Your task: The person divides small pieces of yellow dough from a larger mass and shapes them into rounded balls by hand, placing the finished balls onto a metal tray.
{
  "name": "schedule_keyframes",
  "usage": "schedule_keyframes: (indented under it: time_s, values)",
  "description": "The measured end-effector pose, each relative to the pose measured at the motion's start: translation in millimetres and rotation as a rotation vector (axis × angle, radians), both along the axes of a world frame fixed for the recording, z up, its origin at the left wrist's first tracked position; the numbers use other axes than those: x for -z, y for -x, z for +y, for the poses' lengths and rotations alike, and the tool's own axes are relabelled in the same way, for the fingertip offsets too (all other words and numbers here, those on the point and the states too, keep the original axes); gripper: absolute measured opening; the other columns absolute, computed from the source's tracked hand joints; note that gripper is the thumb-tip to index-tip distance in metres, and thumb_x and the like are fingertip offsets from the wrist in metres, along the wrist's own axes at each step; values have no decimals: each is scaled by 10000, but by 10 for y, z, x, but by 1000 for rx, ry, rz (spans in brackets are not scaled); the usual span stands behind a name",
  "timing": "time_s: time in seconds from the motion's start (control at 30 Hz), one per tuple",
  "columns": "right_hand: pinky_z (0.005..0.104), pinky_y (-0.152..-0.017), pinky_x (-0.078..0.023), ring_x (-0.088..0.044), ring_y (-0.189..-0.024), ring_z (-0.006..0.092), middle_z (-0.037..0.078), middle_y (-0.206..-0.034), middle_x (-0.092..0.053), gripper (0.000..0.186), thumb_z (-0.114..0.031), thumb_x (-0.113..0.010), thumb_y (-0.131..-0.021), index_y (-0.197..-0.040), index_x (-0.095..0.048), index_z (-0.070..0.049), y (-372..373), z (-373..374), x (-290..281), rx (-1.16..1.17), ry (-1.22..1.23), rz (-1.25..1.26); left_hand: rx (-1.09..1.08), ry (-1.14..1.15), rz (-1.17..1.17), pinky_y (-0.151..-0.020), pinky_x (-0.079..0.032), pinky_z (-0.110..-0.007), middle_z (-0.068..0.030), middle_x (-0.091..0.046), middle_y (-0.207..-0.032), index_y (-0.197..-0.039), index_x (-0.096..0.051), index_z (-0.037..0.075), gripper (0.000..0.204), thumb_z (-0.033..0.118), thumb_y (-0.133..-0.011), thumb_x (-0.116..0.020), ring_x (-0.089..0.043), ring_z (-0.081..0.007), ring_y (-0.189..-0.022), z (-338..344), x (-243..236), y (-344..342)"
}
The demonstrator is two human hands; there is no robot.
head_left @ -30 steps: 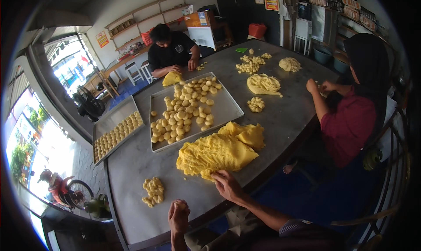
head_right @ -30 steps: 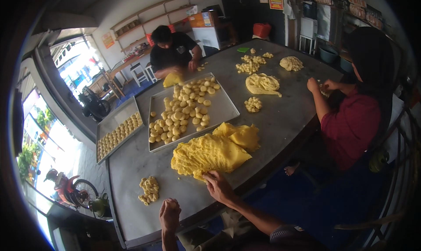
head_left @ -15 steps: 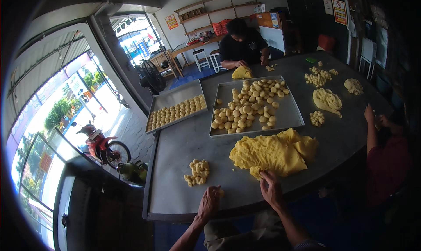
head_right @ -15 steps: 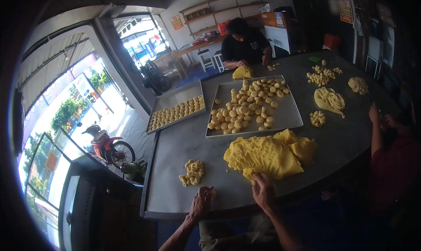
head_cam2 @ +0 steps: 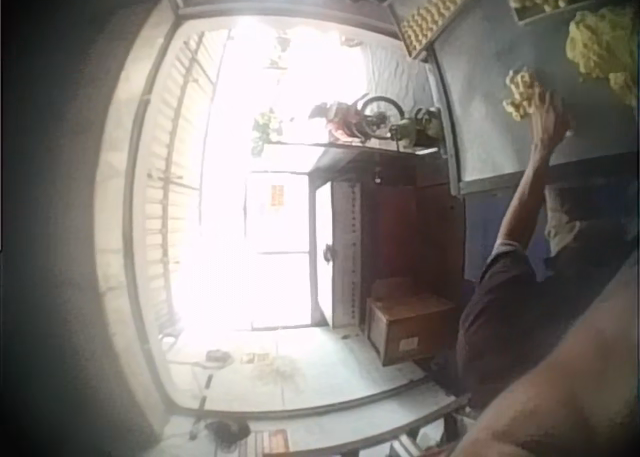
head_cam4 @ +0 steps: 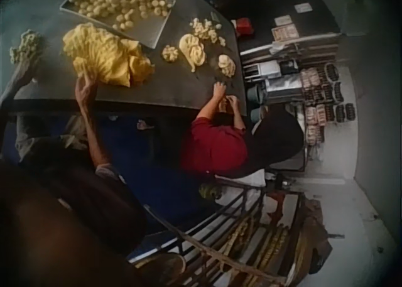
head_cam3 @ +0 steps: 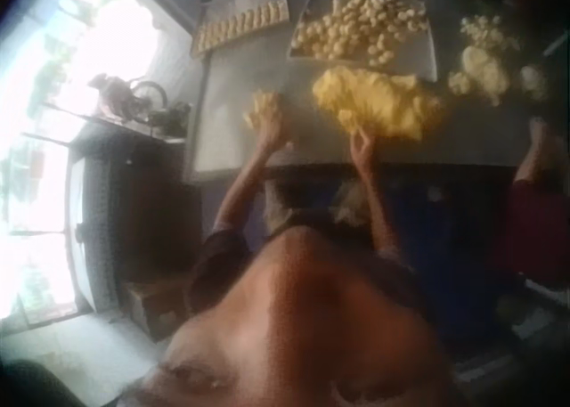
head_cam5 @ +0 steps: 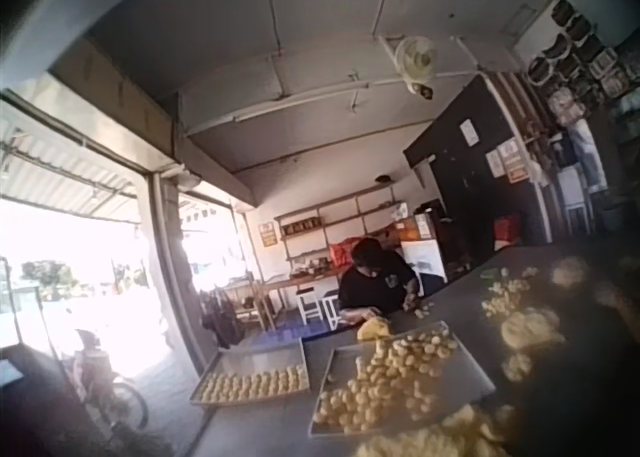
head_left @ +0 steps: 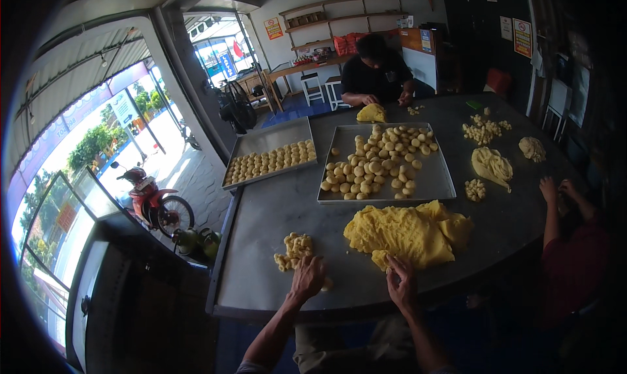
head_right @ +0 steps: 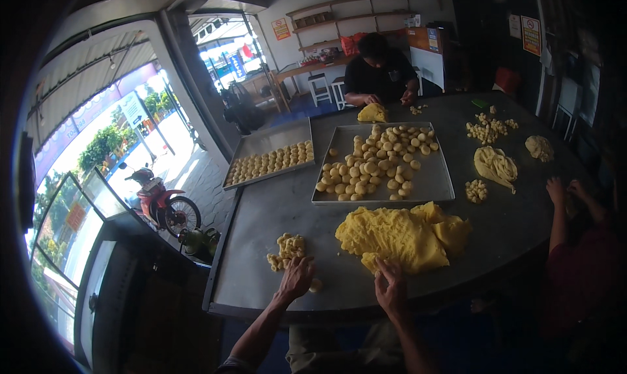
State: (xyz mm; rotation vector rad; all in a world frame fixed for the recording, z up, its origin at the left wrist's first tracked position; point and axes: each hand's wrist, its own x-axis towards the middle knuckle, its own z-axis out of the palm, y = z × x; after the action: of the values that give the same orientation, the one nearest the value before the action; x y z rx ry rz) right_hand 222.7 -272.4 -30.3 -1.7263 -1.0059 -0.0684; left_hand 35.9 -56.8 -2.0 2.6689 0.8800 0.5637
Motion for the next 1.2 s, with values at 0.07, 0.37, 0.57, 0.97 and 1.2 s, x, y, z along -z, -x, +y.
schedule_keyframes:
  time_s: [0.07,0.37,0.57,0.97,1.2]
  values:
    - [438,-963,-492,-575,-1172,388,242,-1299,-509,419,-89,-626,-916,-1333,-599,-67,30,34,-6,-33,-6,72,186,-9,51,-972,-440,-465,-141,-622,-1154,-1204,-596,48,312,250,-968,-581,-556,-325,-1146,-131,-41,227]
    - [454,-1018,-458,-554,-1189,427,263,-1315,-542,552,-91,-670,-893,-1394,-488,50,25,231,-24,90,213,-148,-75,75,-452,-993,-471,-404,-162,-492,-1449,-1347,-531,36,438,87,-918,-603,-576,-322,-1209,247,-549,13]
    - [450,-945,-497,-583,-1112,432,264,-1189,-613,525,-76,-653,-898,-1367,-485,90,6,367,-289,-1,345,-127,-323,-119,-47,-1003,-445,-424,-195,-587,-1290,-1267,-586,18,431,32,-836,-573,-548,-376,-1195,582,168,538]
    - [450,-894,-514,-599,-1037,367,222,-1176,-569,275,-42,-684,-847,-1102,-670,62,-353,303,-564,-133,701,-235,-400,466,-612,-634,-531,-320,-127,-699,-867,-1068,-709,-19,283,203,-971,-564,-671,-184,-721,660,161,913]
    - [450,-1041,-432,-466,-1287,438,289,-1396,-435,470,-38,-633,-911,-1353,-506,56,85,102,-137,130,489,-299,-466,569,-649,-600,-519,-315,-101,-705,-756,-1054,-698,-34,285,211,-970,-578,-661,-164,-654,847,69,640]
